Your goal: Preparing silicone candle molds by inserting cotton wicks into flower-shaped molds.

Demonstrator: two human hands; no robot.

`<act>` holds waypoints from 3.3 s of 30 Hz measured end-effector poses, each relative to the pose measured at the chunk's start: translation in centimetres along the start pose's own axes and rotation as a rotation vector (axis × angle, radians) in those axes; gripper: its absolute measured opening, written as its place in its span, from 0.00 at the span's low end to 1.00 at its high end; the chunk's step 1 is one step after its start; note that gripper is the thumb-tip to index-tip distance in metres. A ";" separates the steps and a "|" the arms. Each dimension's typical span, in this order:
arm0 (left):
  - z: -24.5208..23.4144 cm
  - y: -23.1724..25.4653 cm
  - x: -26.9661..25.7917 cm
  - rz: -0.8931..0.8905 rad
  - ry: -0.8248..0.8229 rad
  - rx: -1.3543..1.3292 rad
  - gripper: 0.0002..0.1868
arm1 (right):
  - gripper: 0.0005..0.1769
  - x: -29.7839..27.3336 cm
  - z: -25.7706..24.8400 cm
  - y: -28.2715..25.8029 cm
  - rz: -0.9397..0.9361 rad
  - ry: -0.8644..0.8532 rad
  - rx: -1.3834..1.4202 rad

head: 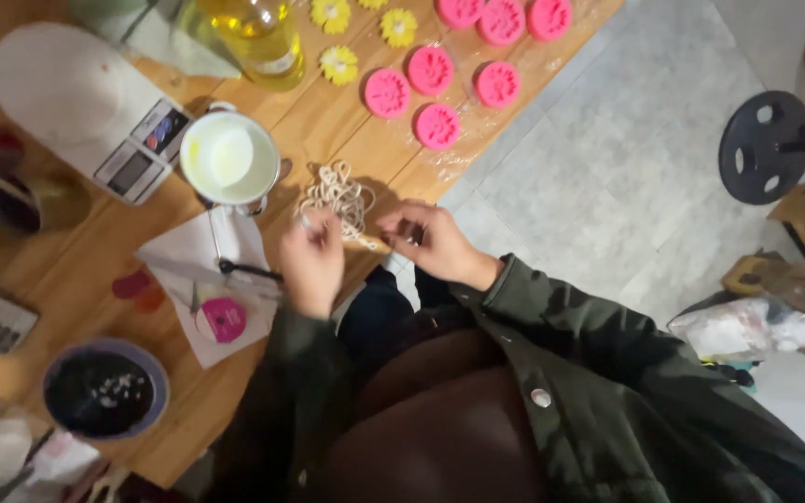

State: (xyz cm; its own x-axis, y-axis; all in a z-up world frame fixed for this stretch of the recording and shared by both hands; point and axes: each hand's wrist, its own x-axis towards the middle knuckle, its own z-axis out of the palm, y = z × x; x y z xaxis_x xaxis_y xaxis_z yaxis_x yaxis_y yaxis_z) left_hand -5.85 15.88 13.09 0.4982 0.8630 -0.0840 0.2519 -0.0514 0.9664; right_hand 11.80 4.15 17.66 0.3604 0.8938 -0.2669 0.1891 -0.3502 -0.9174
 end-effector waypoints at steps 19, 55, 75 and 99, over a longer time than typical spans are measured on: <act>-0.1 -0.6 2.5 0.493 -0.173 0.517 0.26 | 0.09 -1.9 -10.1 -17.1 -0.407 -0.200 0.761; 36.0 5.8 22.8 0.826 -0.536 0.738 0.07 | 0.10 2.0 -13.3 17.2 0.429 -0.448 0.730; 19.5 9.1 14.5 -0.271 -0.298 -0.720 0.09 | 0.09 1.4 -12.8 9.9 0.015 -0.564 0.528; -4.3 12.0 -6.4 -0.210 0.010 -0.951 0.21 | 0.07 -4.0 0.8 -12.4 -0.509 0.169 -0.032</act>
State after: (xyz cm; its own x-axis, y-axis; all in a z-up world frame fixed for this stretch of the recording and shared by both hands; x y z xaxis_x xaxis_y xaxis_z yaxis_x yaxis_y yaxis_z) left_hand -9.59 11.93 26.22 0.5114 0.8126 -0.2796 -0.4421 0.5277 0.7253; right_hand 7.27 5.12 29.92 0.3576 0.8962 0.2625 0.4051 0.1044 -0.9083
